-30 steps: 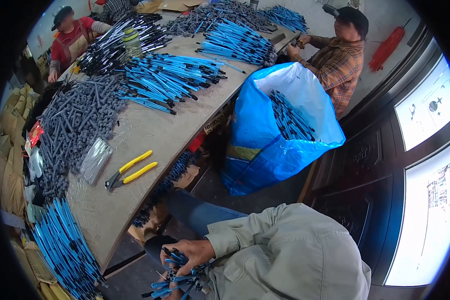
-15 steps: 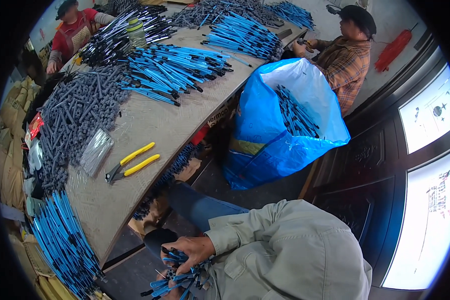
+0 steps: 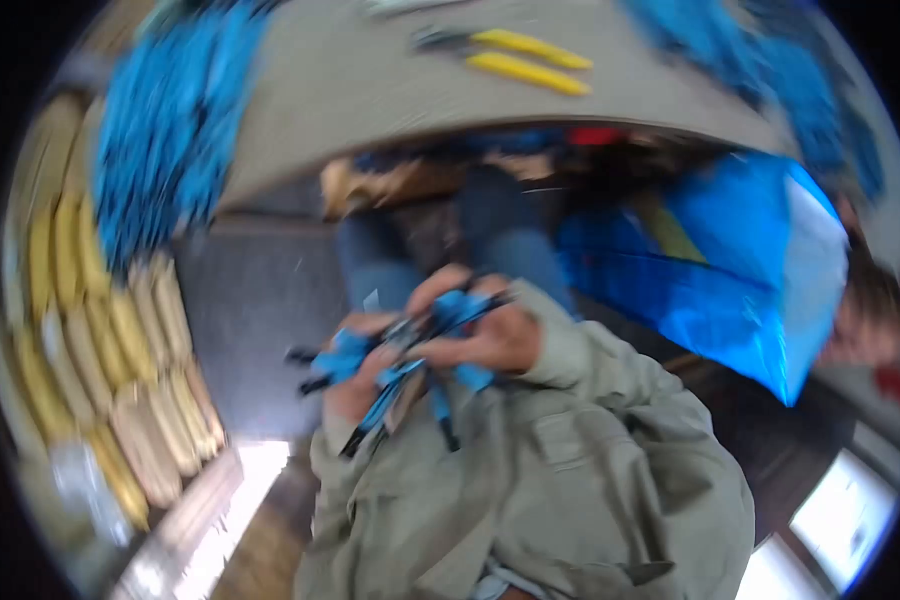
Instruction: The person assembles a multi-pronged blue component by inserting blue plastic rods into a black hub, then uses pliers to adjust the rods.
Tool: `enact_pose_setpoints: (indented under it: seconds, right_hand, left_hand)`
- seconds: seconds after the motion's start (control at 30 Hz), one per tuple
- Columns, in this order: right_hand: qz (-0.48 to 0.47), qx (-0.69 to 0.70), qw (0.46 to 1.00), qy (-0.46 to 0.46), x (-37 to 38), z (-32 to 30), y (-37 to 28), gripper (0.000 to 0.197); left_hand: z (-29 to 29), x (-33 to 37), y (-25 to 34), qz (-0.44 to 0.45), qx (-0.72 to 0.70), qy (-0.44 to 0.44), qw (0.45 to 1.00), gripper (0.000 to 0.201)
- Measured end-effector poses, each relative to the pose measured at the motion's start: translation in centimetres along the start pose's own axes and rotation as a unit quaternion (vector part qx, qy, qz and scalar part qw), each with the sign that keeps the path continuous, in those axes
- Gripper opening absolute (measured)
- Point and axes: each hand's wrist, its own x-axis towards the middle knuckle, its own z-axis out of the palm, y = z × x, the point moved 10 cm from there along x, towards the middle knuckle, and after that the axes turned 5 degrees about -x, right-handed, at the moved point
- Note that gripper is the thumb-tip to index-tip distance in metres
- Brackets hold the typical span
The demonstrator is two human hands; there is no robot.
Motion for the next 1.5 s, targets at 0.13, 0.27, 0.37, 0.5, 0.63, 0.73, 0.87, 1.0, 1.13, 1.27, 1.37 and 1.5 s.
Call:
enact_pose_setpoints:
  seconds: [0.13,0.27,0.37,0.5,0.63,0.73,0.87,1.0,1.13,1.27,1.37,1.5]
  right_hand:
    - [0.023,0.077,0.997,0.018,0.1,0.4,0.7,0.025]
    - [-0.059,-0.027,0.997,-0.037,0.6,1.6,-0.5,0.032]
    - [-0.062,-0.031,0.997,-0.04,0.4,1.8,-0.9,0.034]
    - [-0.058,-0.042,0.996,-0.056,0.2,1.8,-1.2,0.036]
    - [-0.083,-0.046,0.993,-0.067,0.6,2.0,-1.4,0.034]
    - [-0.107,-0.039,0.99,-0.085,1.1,2.0,-1.6,0.033]
    - [-0.139,-0.017,0.981,-0.137,1.3,2.6,-1.8,0.033]
    - [-0.161,-0.01,0.968,-0.194,1.3,3.9,-2.8,0.034]
    - [-0.147,-0.019,0.969,-0.199,1.1,4.2,-2.8,0.034]
    - [-0.134,-0.016,0.974,-0.183,1.2,4.0,-2.5,0.033]
    - [-0.141,-0.018,0.972,-0.187,1.2,4.3,-2.6,0.033]
    - [-0.157,-0.016,0.971,-0.178,1.2,4.3,-2.9,0.032]
  left_hand:
    - [-0.1,-0.8,0.8,0.056,0.034,0.007,0.998,0.025]
    - [-0.1,-1.5,1.7,0.039,-0.039,0.001,0.998,0.022]
    - [0.0,-1.7,2.4,0.069,-0.023,-0.012,0.997,0.03]
    - [0.0,-2.3,1.1,0.034,-0.118,0.035,0.992,0.046]
    - [-0.2,-2.2,0.5,0.01,-0.149,0.039,0.988,0.061]
    - [0.0,-1.2,1.4,0.027,-0.146,-0.044,0.988,0.064]
    - [0.6,-0.1,2.1,-0.011,-0.22,-0.226,0.949,0.055]
    - [1.4,1.1,-0.3,-0.202,-0.283,-0.338,0.875,0.039]
    - [3.4,1.0,-2.5,-0.261,-0.162,-0.437,0.845,0.021]
    - [4.6,1.1,-0.5,-0.149,-0.145,-0.492,0.846,0.01]
    - [4.9,0.5,1.2,-0.057,-0.1,-0.503,0.856,0.008]
    - [3.6,0.9,2.1,-0.001,-0.072,-0.423,0.903,0.009]
